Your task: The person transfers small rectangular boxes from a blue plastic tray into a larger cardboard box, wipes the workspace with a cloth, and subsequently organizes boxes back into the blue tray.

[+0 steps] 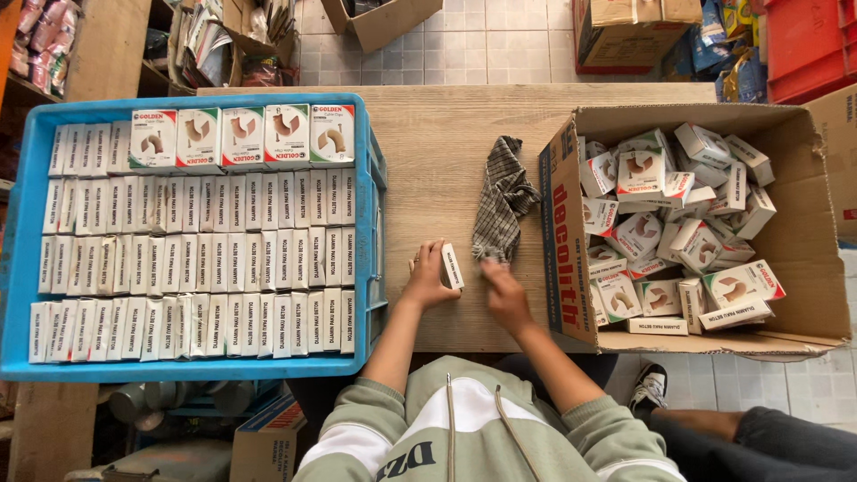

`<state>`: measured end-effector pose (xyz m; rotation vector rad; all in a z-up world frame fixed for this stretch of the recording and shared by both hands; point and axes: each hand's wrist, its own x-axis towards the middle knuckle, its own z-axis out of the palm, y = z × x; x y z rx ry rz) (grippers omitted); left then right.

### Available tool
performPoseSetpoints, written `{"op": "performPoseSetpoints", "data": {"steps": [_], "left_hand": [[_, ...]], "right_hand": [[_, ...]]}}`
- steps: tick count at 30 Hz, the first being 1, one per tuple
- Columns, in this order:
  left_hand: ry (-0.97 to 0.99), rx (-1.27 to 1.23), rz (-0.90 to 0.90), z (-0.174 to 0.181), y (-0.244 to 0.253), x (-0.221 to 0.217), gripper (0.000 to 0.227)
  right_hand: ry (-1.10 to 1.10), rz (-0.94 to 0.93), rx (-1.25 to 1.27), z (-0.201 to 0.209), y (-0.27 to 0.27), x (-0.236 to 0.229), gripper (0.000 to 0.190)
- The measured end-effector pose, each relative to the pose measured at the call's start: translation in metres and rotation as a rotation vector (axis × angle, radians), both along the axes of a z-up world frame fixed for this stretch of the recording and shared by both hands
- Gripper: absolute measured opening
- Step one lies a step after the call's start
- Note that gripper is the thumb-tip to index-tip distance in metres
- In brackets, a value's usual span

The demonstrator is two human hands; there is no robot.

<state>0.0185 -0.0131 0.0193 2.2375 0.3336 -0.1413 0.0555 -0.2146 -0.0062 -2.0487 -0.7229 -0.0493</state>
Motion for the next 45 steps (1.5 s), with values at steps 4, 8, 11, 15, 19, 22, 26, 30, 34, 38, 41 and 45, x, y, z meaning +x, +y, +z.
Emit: {"op": "performPoseSetpoints", "data": {"steps": [4, 8, 11, 15, 19, 22, 26, 30, 34, 38, 41, 45], "left_hand": [[-0.068, 0.001, -0.030, -0.006, 0.003, -0.004, 0.102], [-0.042, -0.070, -0.050, 0.004, 0.006, -0.005, 0.113], [-0.041, -0.092, -0.053, -0.007, 0.009, -0.002, 0.113], [-0.108, -0.095, -0.061, -0.014, 0.011, -0.005, 0.109], [-0.174, -0.093, -0.058, -0.040, 0.014, -0.002, 0.106], [-0.119, -0.142, -0.077, -0.018, 0.008, -0.003, 0.113], [-0.065, -0.149, -0.047, -0.008, 0.009, -0.004, 0.116], [-0.085, -0.129, -0.031, -0.001, 0.005, -0.003, 0.109], [0.061, 0.223, -0.176, 0.008, -0.004, 0.003, 0.126], [0.173, 0.275, -0.211, 0.045, -0.009, -0.005, 0.135], [0.222, 0.269, -0.164, 0.017, -0.002, -0.012, 0.129], [0.217, 0.297, -0.140, -0.019, 0.004, -0.018, 0.117]], "right_hand": [[-0.356, 0.289, -0.453, 0.003, 0.018, -0.016, 0.079], [-0.188, 0.355, -0.873, 0.029, 0.044, 0.011, 0.085], [-0.190, 0.313, -0.888, 0.020, 0.057, 0.025, 0.090], [-0.334, 0.415, -0.876, 0.036, 0.040, -0.002, 0.069], [-0.359, 0.432, -0.883, 0.037, 0.030, -0.011, 0.082], [-0.164, 0.404, -0.892, 0.038, 0.042, 0.008, 0.085], [-0.039, 0.408, -0.721, 0.020, 0.056, 0.020, 0.091], [-0.156, 0.235, -0.228, -0.001, 0.032, -0.015, 0.055], [-0.033, 0.148, -0.167, -0.033, -0.008, -0.017, 0.057], [0.114, -0.114, -0.117, -0.035, -0.027, -0.011, 0.068], [-0.102, 0.005, -0.339, -0.035, -0.011, -0.011, 0.074], [-0.003, 0.455, -1.070, -0.005, 0.027, -0.023, 0.097]]}}
